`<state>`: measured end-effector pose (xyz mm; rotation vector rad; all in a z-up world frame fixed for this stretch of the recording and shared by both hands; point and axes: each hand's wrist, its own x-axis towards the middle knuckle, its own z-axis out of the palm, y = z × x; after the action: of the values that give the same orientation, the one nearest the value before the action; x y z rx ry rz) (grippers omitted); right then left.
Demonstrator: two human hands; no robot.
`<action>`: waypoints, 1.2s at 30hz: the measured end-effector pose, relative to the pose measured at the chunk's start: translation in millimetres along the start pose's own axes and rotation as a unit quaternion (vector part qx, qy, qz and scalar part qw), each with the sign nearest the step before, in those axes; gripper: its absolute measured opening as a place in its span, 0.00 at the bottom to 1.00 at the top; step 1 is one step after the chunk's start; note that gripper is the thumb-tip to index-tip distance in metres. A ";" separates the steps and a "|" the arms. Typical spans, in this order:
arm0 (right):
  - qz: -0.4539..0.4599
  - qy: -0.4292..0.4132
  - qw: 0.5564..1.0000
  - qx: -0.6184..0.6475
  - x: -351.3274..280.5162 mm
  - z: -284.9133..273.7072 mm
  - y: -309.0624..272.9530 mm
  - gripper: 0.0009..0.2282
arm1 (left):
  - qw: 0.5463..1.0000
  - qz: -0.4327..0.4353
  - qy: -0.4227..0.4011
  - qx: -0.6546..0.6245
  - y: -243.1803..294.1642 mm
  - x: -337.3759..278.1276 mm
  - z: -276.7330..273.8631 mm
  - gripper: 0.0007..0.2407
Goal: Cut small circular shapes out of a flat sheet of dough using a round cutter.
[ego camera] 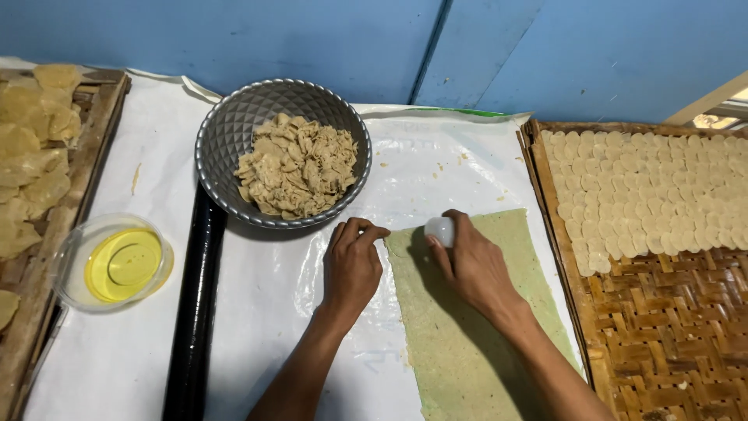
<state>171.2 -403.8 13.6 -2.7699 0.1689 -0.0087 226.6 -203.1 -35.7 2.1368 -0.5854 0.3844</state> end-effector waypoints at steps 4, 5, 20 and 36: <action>-0.027 0.013 0.999 -0.045 -8.9 4.5 7.8 0.21 | 1.000 0.002 0.001 -0.003 3.2 1.4 -3.2 0.14; -0.043 0.008 0.997 -0.063 -10.2 2.5 3.3 0.21 | 1.000 0.003 0.002 -0.002 3.7 1.4 -3.8 0.14; -0.055 -0.030 0.980 -0.188 10.4 21.7 -10.4 0.20 | 1.000 -0.003 -0.016 0.007 10.6 0.7 -11.5 0.13; -0.082 0.004 0.977 -0.196 8.9 21.1 -5.6 0.20 | 0.999 -0.024 -0.030 0.018 9.8 -0.5 -3.6 0.14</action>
<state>181.3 -392.1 -4.2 -3.1709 -0.0641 -0.0330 220.7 -205.2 -27.3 2.1995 -0.5632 0.3070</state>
